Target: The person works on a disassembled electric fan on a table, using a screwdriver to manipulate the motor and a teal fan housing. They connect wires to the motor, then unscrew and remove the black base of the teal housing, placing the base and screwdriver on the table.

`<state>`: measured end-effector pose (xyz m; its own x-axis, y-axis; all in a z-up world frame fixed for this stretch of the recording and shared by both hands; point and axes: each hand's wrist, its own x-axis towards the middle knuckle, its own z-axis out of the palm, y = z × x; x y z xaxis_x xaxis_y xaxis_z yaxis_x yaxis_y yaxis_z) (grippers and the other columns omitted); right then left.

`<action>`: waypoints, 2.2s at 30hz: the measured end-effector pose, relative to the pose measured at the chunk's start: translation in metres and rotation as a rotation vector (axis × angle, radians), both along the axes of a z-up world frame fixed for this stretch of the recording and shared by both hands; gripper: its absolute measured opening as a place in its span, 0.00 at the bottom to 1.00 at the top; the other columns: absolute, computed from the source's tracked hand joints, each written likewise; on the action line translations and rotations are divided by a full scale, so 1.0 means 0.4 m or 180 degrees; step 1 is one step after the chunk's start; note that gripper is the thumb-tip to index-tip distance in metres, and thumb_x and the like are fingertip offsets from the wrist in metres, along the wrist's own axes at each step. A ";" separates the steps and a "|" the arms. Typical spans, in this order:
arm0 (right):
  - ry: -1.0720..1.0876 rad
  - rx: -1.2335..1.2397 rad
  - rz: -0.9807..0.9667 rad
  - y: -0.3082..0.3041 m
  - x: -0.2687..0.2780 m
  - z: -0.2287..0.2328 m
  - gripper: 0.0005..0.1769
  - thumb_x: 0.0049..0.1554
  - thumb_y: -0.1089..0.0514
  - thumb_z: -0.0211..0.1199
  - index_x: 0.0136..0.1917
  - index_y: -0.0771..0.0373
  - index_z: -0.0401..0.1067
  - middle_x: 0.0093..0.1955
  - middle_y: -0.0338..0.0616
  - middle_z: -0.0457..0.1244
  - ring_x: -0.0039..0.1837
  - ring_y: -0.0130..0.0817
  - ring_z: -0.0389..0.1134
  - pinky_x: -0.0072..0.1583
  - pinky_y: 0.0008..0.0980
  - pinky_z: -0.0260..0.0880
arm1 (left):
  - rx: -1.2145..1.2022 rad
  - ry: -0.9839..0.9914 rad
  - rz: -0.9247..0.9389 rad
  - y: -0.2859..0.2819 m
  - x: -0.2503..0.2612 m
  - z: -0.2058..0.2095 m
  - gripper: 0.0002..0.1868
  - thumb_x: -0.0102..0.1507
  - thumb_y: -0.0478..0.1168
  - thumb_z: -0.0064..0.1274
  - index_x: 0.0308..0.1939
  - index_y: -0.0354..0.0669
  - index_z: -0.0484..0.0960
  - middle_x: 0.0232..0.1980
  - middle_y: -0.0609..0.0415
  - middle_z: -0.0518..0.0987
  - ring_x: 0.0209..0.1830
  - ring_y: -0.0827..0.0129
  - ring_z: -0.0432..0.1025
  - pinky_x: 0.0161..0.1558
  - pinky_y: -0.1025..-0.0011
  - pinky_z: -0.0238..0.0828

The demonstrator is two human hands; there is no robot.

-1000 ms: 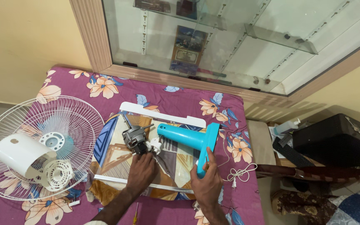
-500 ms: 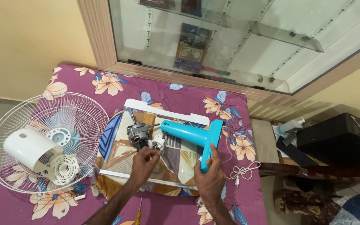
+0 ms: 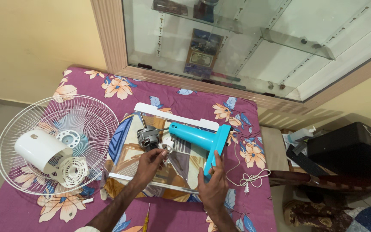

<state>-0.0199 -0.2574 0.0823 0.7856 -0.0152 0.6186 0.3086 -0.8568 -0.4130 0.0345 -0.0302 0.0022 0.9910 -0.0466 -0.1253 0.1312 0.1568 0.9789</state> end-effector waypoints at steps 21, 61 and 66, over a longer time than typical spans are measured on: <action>0.0364 0.0014 -0.0182 -0.016 0.065 0.047 0.47 0.49 0.61 0.72 0.76 0.65 0.55 0.38 0.44 0.59 0.42 0.36 0.69 0.44 0.40 0.73 | 0.3021 -0.1961 0.0016 -0.059 0.026 -0.009 0.04 0.58 0.35 0.56 0.34 0.41 0.84 0.37 0.45 0.81 0.37 0.51 0.77 0.37 0.55 0.76; 0.0395 0.0013 0.0005 -0.018 0.048 0.035 0.47 0.50 0.62 0.70 0.78 0.66 0.53 0.39 0.45 0.61 0.43 0.37 0.69 0.46 0.40 0.74 | 0.3065 -0.1585 -0.0335 -0.101 -0.024 -0.099 0.11 0.71 0.42 0.43 0.47 0.36 0.67 0.23 0.42 0.79 0.21 0.47 0.75 0.23 0.49 0.70; 0.0468 -0.0005 -0.0095 -0.019 0.055 0.034 0.47 0.51 0.61 0.70 0.78 0.63 0.52 0.38 0.45 0.61 0.40 0.37 0.69 0.43 0.41 0.74 | 0.2667 -0.0546 0.0321 -0.024 -0.049 -0.078 0.10 0.73 0.43 0.38 0.50 0.39 0.67 0.25 0.36 0.79 0.25 0.41 0.74 0.28 0.47 0.68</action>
<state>0.0021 -0.2651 0.0958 0.8670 -0.0390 0.4968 0.2193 -0.8654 -0.4506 0.0150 -0.0399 -0.0292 0.9938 0.0835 0.0728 -0.0049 -0.6233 0.7819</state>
